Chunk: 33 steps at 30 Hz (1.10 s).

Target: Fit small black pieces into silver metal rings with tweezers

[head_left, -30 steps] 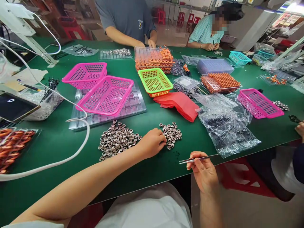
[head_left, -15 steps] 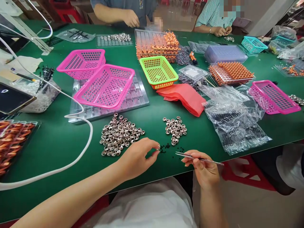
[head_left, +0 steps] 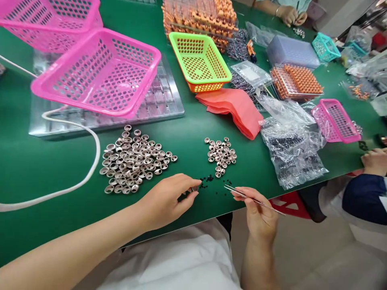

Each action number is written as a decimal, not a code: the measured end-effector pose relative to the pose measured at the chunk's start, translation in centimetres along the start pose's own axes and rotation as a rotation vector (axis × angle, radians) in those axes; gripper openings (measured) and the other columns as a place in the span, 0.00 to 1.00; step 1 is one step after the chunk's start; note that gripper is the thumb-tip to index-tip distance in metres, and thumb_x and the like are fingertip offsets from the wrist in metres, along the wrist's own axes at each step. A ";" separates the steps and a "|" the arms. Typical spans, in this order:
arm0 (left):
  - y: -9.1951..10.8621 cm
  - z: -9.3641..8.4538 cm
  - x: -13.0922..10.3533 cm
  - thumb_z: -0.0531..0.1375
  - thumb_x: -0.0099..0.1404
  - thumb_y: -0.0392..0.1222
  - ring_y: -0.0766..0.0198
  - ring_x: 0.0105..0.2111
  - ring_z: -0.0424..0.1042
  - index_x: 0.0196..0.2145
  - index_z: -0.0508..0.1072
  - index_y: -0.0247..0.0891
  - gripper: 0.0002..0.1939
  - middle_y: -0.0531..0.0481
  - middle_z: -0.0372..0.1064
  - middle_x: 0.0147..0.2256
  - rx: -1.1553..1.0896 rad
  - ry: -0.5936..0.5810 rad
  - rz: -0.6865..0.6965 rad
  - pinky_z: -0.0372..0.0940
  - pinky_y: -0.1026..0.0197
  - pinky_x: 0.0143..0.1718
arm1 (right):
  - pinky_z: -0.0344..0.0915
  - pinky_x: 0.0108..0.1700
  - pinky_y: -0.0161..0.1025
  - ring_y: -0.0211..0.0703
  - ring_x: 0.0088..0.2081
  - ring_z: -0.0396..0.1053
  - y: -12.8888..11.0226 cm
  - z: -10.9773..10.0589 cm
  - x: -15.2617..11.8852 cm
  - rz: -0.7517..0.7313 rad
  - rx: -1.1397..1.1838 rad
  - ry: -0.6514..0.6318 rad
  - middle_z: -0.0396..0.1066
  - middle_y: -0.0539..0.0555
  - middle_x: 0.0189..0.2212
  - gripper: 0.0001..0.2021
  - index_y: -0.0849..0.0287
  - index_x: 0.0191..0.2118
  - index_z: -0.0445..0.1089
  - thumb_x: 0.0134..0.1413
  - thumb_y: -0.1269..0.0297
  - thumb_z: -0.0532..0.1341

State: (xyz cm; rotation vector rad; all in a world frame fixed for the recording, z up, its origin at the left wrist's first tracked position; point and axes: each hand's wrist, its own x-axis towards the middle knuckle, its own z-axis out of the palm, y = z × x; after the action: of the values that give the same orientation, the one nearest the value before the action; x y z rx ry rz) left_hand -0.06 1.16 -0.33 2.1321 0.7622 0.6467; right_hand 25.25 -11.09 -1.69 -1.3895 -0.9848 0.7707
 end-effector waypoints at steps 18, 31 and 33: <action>-0.1 0.5 -0.2 0.52 0.75 0.37 0.61 0.36 0.80 0.51 0.77 0.40 0.15 0.48 0.80 0.38 -0.038 -0.073 -0.072 0.76 0.64 0.39 | 0.77 0.46 0.48 0.48 0.45 0.78 0.2 -0.9 0.3 -0.047 -0.292 0.074 0.81 0.53 0.40 0.06 0.51 0.43 0.77 0.61 0.67 0.67; 0.0 0.1 0.1 0.54 0.75 0.43 0.61 0.34 0.81 0.49 0.79 0.43 0.14 0.49 0.81 0.39 -0.053 -0.087 -0.129 0.76 0.64 0.38 | 0.75 0.44 0.48 0.48 0.43 0.77 0.0 -0.6 0.7 -0.139 -0.364 -0.015 0.80 0.52 0.39 0.10 0.49 0.44 0.76 0.62 0.72 0.64; -0.1 0.2 0.1 0.55 0.75 0.43 0.61 0.34 0.81 0.49 0.79 0.43 0.14 0.49 0.81 0.39 -0.057 -0.086 -0.133 0.76 0.64 0.38 | 0.75 0.44 0.49 0.49 0.43 0.77 0.0 -0.5 0.7 -0.141 -0.365 -0.015 0.80 0.52 0.39 0.09 0.49 0.44 0.76 0.62 0.72 0.64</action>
State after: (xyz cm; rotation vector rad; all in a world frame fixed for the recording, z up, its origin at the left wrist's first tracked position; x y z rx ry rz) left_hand 0.08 1.20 -0.48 2.0245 0.8200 0.4973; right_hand 26.03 -10.66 -1.62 -1.6056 -1.2661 0.5127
